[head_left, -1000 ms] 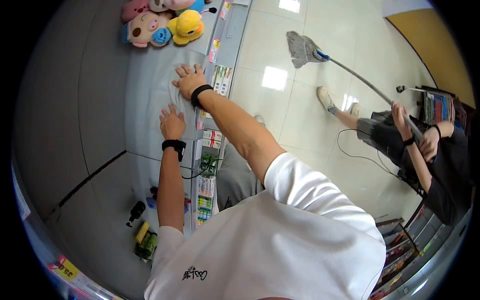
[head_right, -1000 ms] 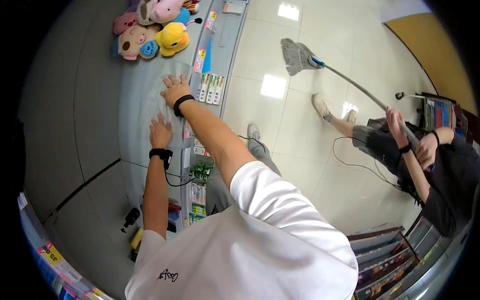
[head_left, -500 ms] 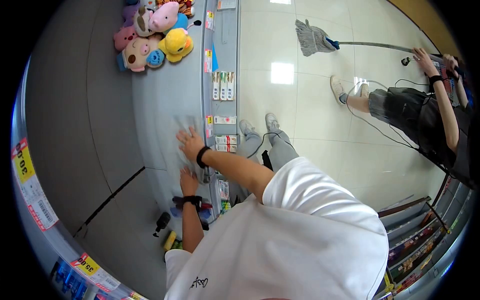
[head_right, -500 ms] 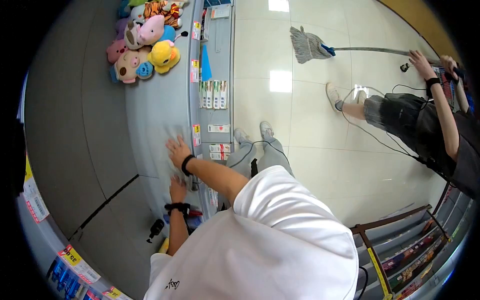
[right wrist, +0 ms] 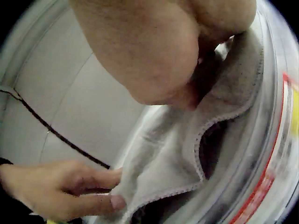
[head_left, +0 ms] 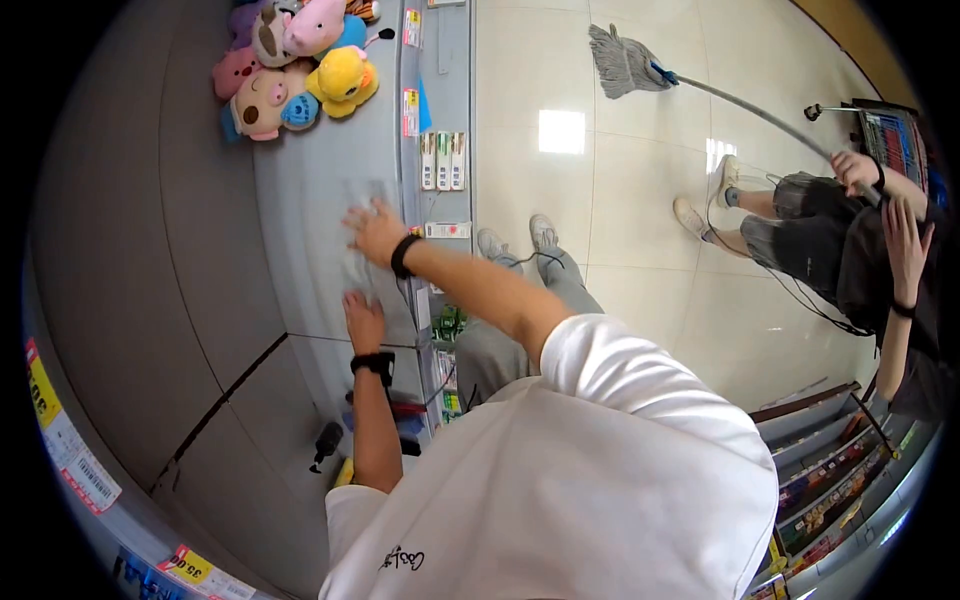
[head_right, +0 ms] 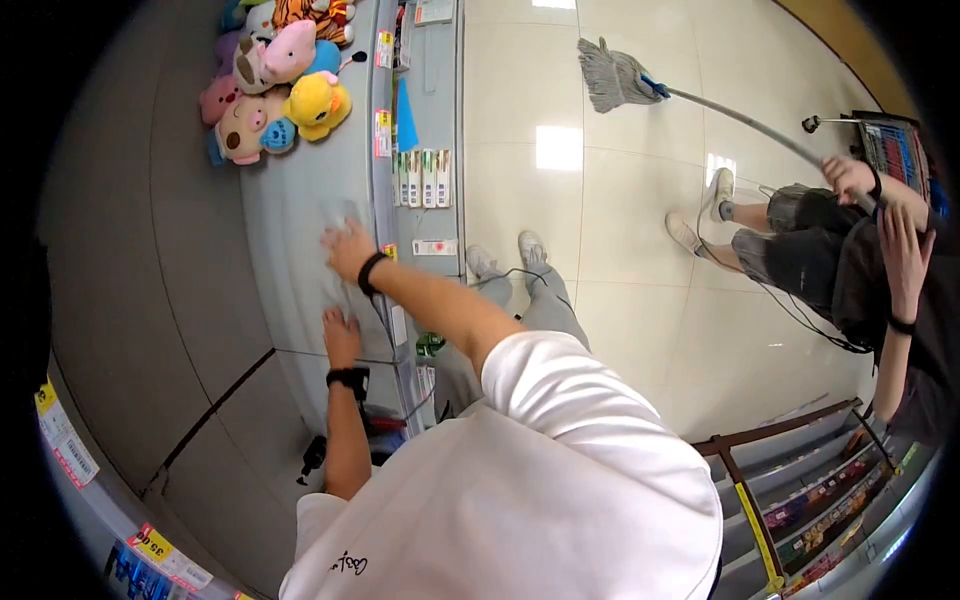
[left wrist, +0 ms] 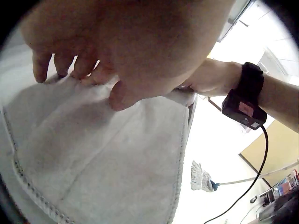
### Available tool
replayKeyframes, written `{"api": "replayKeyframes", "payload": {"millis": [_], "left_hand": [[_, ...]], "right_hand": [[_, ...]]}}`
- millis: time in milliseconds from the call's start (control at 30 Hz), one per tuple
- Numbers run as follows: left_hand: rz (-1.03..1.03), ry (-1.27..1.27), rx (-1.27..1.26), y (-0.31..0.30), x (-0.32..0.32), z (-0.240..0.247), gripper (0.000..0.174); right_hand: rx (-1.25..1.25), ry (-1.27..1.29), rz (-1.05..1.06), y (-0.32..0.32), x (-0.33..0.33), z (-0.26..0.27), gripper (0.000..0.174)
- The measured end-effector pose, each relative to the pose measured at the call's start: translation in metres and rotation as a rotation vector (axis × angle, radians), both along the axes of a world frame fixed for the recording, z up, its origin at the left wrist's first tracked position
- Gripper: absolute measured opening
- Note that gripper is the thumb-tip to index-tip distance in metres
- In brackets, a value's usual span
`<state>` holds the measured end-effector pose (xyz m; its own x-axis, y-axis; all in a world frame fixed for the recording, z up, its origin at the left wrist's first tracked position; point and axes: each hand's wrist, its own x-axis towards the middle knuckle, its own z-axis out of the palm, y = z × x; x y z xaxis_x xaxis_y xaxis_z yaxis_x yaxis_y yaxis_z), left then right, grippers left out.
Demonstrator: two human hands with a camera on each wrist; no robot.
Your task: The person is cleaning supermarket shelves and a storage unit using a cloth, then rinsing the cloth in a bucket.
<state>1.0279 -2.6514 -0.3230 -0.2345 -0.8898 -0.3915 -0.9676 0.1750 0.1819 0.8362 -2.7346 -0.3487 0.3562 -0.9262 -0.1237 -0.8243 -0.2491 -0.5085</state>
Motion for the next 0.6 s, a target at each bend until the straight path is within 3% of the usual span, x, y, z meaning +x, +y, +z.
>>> {"api": "replayKeyframes", "payload": {"millis": [167,233,400,433,567,600], "left_hand": [[-0.025,-0.037,-0.044,-0.064,-0.042,-0.001,0.052],[0.016,-0.046,-0.029,-0.063,-0.043,-0.005,0.054],[0.051,0.002,-0.055,-0.022,-0.015,-0.004,0.054],[0.125,-0.024,0.051,-0.014,-0.034,0.033,0.05],[0.064,-0.153,0.021,0.046,0.023,0.008,0.053],[0.14,-0.136,0.069,0.058,0.033,0.008,0.052]], "right_hand": [[-0.027,0.056,-0.025,-0.045,-0.044,0.009,0.034],[-0.024,0.069,-0.022,-0.047,-0.043,0.012,0.034],[-0.045,0.073,-0.085,-0.019,-0.007,0.011,0.037],[-0.033,0.098,-0.027,-0.005,-0.002,0.017,0.037],[0.048,0.061,0.095,0.043,0.032,0.029,0.036],[0.053,0.051,0.131,0.053,0.04,0.031,0.036]]}}
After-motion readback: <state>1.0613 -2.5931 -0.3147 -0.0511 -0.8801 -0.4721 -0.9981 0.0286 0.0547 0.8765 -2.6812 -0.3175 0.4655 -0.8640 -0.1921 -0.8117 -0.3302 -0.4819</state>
